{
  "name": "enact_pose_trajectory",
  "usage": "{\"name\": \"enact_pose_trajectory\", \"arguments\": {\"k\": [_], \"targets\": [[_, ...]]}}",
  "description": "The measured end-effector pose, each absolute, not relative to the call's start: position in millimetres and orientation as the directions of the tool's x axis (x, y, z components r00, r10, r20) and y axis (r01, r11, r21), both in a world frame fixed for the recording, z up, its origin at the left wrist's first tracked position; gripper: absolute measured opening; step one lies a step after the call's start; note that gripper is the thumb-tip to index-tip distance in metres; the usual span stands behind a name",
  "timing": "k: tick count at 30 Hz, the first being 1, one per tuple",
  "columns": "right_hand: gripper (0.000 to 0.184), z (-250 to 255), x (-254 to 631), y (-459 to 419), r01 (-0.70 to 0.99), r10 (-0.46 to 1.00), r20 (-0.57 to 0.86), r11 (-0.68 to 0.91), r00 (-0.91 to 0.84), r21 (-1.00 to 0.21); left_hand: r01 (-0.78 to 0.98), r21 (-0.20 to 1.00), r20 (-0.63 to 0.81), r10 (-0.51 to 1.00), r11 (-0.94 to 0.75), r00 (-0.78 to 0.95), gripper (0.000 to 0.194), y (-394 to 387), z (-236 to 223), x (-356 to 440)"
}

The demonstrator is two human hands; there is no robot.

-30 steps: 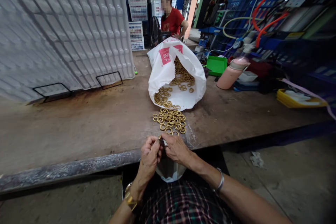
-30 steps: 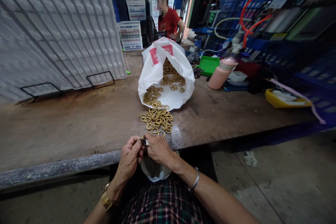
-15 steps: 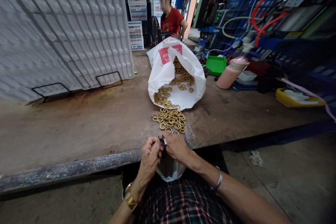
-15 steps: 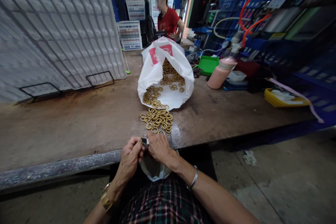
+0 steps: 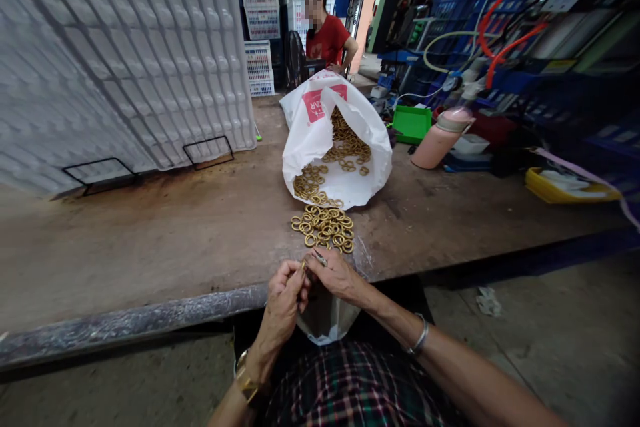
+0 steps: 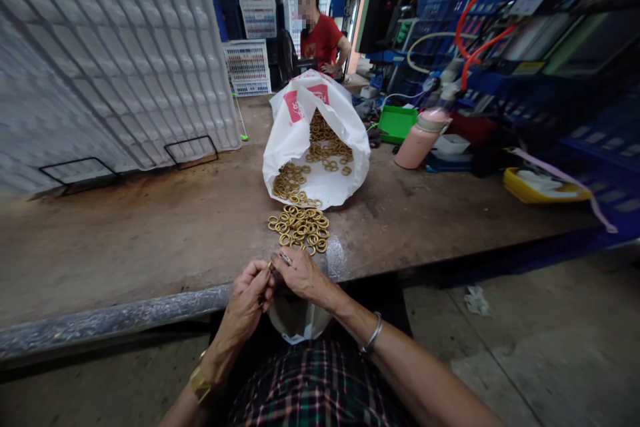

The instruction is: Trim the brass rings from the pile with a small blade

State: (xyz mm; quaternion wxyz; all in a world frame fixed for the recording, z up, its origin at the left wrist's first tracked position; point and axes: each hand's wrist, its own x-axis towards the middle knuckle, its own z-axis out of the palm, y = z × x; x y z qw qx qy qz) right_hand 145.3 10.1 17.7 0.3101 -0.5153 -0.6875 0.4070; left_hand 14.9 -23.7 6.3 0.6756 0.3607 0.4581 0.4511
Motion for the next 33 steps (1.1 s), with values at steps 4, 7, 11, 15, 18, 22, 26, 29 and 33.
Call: {"name": "enact_pose_trajectory", "arguments": {"k": [4, 7, 11, 15, 18, 22, 26, 29, 33], "targets": [[0.030, 14.7, 144.7, 8.3, 0.433, 0.963, -0.011, 0.110, -0.268, -0.895, -0.257, 0.910, -0.289, 0.942, 0.326, 0.172, 0.030, -24.5, 3.9, 14.7], [0.027, 12.3, 144.9, 8.4, 0.399, 0.957, -0.009, 0.113, -0.290, -0.910, -0.248, 0.917, -0.274, 0.945, 0.312, 0.177, 0.028, -24.6, 0.4, 14.8], [0.026, 12.1, 143.2, 8.5, 0.394, 0.960, -0.039, 0.075, -0.276, -0.916, -0.251, 0.913, -0.280, 0.942, 0.321, 0.186, 0.028, -24.8, -2.6, 14.9], [0.027, 14.2, 141.6, 7.9, 0.398, 0.962, -0.081, 0.030, -0.259, -0.917, -0.249, 0.911, -0.291, 0.940, 0.329, 0.178, 0.030, -24.9, -2.7, 15.5], [0.026, 15.8, 141.7, 6.4, 0.394, 0.964, -0.096, 0.009, -0.246, -0.919, -0.233, 0.912, -0.300, 0.937, 0.337, 0.179, 0.030, -25.2, -2.3, 16.1], [0.026, 17.1, 143.2, 4.5, 0.409, 0.968, -0.131, -0.032, -0.215, -0.912, -0.201, 0.920, -0.299, 0.934, 0.337, 0.195, 0.030, -26.5, -2.8, 16.2], [0.029, 12.1, 145.3, 4.6, 0.422, 0.972, -0.134, -0.042, -0.192, -0.906, -0.198, 0.930, -0.266, 0.938, 0.310, 0.220, 0.028, -28.5, -4.3, 15.7], [0.029, 5.0, 147.8, 3.1, 0.501, 0.983, -0.065, 0.031, -0.173, -0.865, -0.203, 0.932, -0.256, 0.942, 0.300, 0.217, 0.027, -29.8, -5.0, 15.6], [0.014, -1.7, 152.2, -3.4, 0.688, 0.959, 0.037, 0.229, -0.282, -0.688, -0.190, 0.937, -0.256, 0.946, 0.293, 0.199, 0.027, -30.8, -3.3, 16.4]]}}
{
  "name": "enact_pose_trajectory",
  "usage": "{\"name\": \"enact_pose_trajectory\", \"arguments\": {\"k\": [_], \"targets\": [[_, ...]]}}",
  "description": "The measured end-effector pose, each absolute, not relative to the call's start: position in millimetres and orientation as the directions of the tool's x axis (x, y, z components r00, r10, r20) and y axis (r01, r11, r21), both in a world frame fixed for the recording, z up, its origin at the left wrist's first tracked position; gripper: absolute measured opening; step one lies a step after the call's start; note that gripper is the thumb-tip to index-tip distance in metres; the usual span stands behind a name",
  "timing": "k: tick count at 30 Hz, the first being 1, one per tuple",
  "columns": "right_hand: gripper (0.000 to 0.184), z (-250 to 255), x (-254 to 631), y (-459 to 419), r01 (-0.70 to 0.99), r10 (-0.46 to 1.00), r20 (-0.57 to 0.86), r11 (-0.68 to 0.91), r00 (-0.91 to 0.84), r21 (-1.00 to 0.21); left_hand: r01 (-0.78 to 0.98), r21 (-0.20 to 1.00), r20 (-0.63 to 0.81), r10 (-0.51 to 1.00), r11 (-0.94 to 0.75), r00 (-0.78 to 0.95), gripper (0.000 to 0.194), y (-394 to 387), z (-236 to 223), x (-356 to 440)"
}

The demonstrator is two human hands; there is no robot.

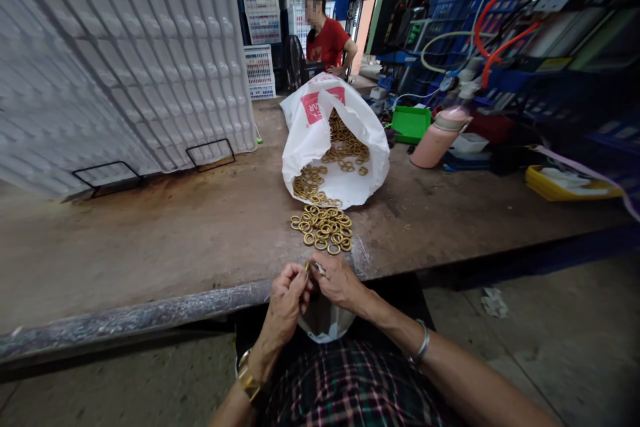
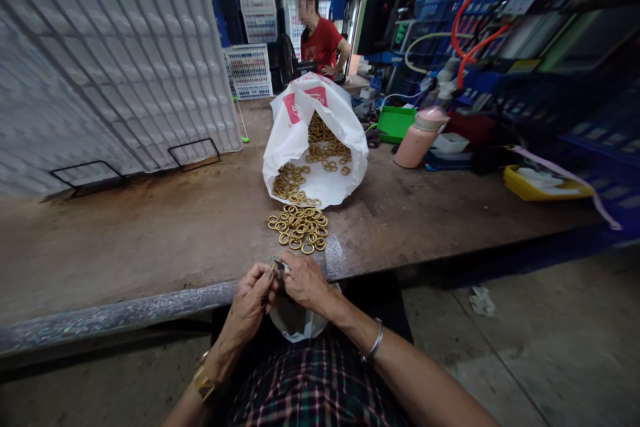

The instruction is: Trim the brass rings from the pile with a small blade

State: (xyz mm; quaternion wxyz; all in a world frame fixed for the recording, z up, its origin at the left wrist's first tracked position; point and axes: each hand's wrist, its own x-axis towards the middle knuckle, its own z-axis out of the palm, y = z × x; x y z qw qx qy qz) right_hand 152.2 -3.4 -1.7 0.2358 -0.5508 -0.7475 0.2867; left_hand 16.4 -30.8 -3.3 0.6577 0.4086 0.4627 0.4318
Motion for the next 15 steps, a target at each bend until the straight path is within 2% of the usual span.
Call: {"name": "enact_pose_trajectory", "arguments": {"k": [5, 11, 15], "targets": [[0.021, -3.0, 156.2, -7.5, 0.818, 0.936, -0.011, 0.302, -0.352, -0.489, -0.131, 0.947, -0.269, 0.946, 0.294, 0.179, 0.031, -31.0, 1.0, 18.0], [0.024, 1.7, 155.6, -6.0, 0.865, 0.922, -0.096, 0.310, -0.374, -0.395, -0.096, 0.950, -0.279, 0.947, 0.296, 0.159, 0.031, -30.0, -1.6, 18.8], [0.024, 5.4, 156.1, -1.9, 0.910, 0.933, -0.157, 0.263, -0.324, -0.319, -0.156, 0.939, -0.270, 0.937, 0.307, 0.221, 0.028, -35.7, 0.7, 16.9]]}}
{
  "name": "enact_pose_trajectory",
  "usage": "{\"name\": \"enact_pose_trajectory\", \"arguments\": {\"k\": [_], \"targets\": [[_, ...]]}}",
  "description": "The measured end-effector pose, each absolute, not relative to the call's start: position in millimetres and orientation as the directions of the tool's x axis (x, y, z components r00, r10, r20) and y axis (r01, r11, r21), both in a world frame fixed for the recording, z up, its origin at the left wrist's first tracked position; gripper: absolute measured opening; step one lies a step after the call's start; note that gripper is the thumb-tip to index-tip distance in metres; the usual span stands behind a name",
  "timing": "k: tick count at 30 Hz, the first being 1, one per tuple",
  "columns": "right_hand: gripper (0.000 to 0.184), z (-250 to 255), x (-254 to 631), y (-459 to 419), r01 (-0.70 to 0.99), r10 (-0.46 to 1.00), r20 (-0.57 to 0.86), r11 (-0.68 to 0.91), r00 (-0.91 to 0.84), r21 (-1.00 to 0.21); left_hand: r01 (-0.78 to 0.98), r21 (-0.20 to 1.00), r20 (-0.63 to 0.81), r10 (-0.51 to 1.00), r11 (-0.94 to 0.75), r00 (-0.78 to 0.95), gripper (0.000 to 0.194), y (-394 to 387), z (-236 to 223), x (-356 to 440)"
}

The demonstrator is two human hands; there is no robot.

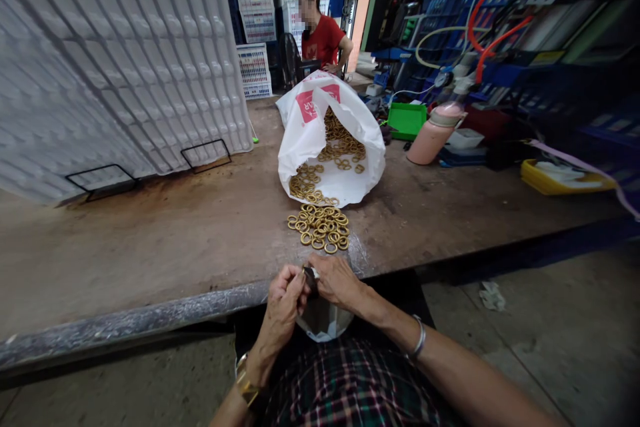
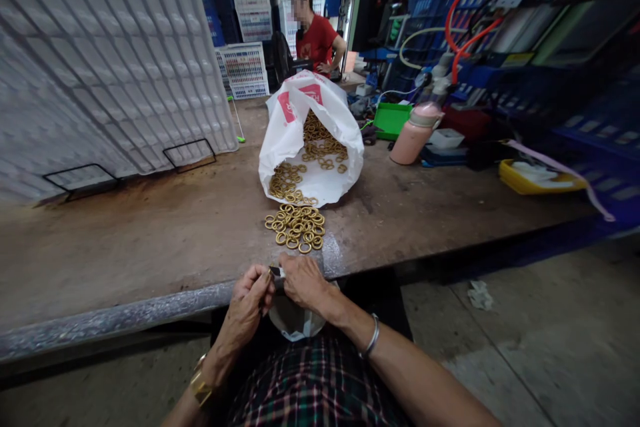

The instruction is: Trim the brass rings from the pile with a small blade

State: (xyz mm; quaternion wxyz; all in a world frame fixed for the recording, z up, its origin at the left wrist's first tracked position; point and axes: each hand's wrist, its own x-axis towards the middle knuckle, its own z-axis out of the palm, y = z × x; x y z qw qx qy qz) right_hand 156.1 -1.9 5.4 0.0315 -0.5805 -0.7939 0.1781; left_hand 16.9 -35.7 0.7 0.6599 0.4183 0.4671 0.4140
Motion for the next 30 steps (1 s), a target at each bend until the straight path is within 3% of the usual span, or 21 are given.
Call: {"name": "enact_pose_trajectory", "arguments": {"k": [5, 10, 15, 20, 26, 30], "targets": [[0.028, 10.3, 159.9, 8.6, 0.946, 0.965, -0.120, 0.194, -0.231, -0.259, -0.376, 0.841, -0.264, 0.902, 0.388, 0.341, 0.023, -44.2, 15.1, 14.7], [0.026, 17.1, 153.4, 24.6, 0.945, 0.978, 0.033, 0.207, -0.205, -0.253, -0.552, 0.731, -0.303, 0.916, 0.401, 0.265, 0.026, -37.3, 11.7, 10.3], [0.021, 17.1, 141.7, 40.8, 0.974, 0.981, -0.039, 0.182, -0.189, -0.137, -0.598, 0.687, -0.349, 0.909, 0.413, 0.227, 0.019, -34.0, 3.6, 3.4], [0.025, 17.2, 138.3, 43.1, 0.981, 0.981, -0.086, 0.164, -0.173, -0.108, -0.667, 0.567, -0.402, 0.869, 0.483, 0.289, 0.029, -29.7, 4.8, -2.5], [0.029, 8.9, 147.3, 45.6, 0.966, 0.978, -0.051, 0.191, -0.203, -0.176, -0.723, 0.496, -0.433, 0.859, 0.480, 0.273, 0.024, -22.6, 7.6, -1.1], [0.016, 1.4, 155.1, 42.8, 0.874, 0.978, 0.063, 0.207, -0.200, -0.439, -0.689, 0.555, -0.456, 0.863, 0.467, 0.218, 0.030, -16.2, 7.9, 4.4]]}}
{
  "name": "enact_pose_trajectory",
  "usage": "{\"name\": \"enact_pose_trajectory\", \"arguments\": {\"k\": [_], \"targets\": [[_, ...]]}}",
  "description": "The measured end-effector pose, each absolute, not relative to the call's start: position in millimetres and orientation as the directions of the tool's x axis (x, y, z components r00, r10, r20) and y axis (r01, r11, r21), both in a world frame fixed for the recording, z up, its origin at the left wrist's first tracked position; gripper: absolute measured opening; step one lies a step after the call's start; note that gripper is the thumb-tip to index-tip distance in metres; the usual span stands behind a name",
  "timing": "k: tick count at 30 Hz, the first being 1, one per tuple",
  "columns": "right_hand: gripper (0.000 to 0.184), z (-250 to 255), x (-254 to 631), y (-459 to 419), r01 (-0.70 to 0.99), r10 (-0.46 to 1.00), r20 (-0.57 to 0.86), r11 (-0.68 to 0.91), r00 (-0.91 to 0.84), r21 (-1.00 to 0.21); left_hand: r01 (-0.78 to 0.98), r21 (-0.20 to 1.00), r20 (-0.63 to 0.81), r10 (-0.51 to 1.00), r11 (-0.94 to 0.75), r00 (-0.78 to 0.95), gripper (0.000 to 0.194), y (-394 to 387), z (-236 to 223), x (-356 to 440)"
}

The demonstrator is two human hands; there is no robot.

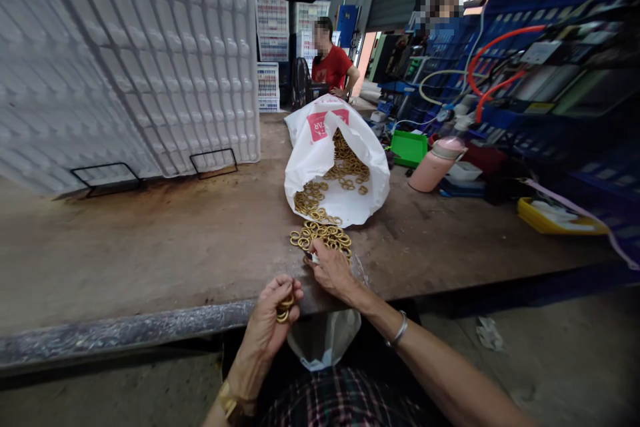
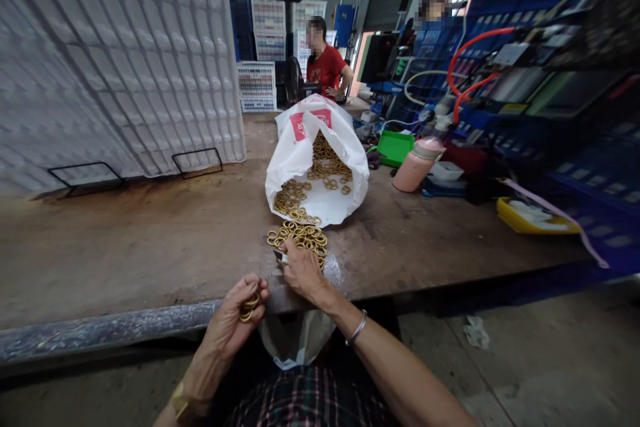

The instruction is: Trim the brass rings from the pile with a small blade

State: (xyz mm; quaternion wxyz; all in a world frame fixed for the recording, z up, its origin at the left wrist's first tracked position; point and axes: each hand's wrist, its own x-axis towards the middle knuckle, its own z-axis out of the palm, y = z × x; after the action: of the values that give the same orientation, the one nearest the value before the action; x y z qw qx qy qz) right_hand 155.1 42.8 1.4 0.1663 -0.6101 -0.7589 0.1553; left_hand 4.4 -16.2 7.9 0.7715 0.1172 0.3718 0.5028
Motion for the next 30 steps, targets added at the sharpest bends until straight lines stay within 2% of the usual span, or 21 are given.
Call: {"name": "enact_pose_trajectory", "arguments": {"k": [4, 9, 13, 17, 20, 26, 30], "targets": [[0.010, 1.9, 157.4, 29.6, 0.607, 0.974, 0.148, 0.222, -0.170, -0.763, -0.615, 0.684, -0.413, 0.903, 0.392, 0.116, 0.035, -12.2, 6.1, 13.6], [0.012, 4.2, 153.9, 14.6, 0.366, 0.984, 0.014, 0.080, -0.179, -0.927, -0.415, 0.847, -0.337, 0.939, 0.332, 0.062, 0.036, -13.2, -0.9, 24.7], [0.017, 5.2, 152.7, 13.9, 0.297, 0.976, -0.047, 0.019, -0.211, -0.955, -0.214, 0.939, -0.270, 0.963, 0.268, 0.018, 0.032, -13.1, -3.9, 27.0], [0.024, 5.6, 153.8, 17.6, 0.385, 0.979, -0.033, 0.048, -0.200, -0.922, -0.005, 0.995, -0.099, 0.994, 0.099, -0.041, 0.022, -13.5, 1.3, 27.2], [0.022, 5.3, 154.2, 18.0, 0.384, 0.978, -0.085, -0.005, -0.192, -0.923, 0.048, 0.999, -0.023, 0.999, 0.025, -0.042, 0.019, -14.2, 4.9, 27.9], [0.022, 4.7, 155.2, 15.0, 0.374, 0.983, -0.074, -0.006, -0.169, -0.928, -0.112, 0.927, -0.344, 0.931, 0.358, 0.123, 0.033, -13.6, 5.1, 29.0], [0.020, 6.0, 156.9, 14.0, 0.325, 0.983, -0.060, 0.000, -0.175, -0.946, -0.208, 0.891, -0.370, 0.911, 0.404, 0.184, 0.034, -14.5, 7.1, 30.1]]}}
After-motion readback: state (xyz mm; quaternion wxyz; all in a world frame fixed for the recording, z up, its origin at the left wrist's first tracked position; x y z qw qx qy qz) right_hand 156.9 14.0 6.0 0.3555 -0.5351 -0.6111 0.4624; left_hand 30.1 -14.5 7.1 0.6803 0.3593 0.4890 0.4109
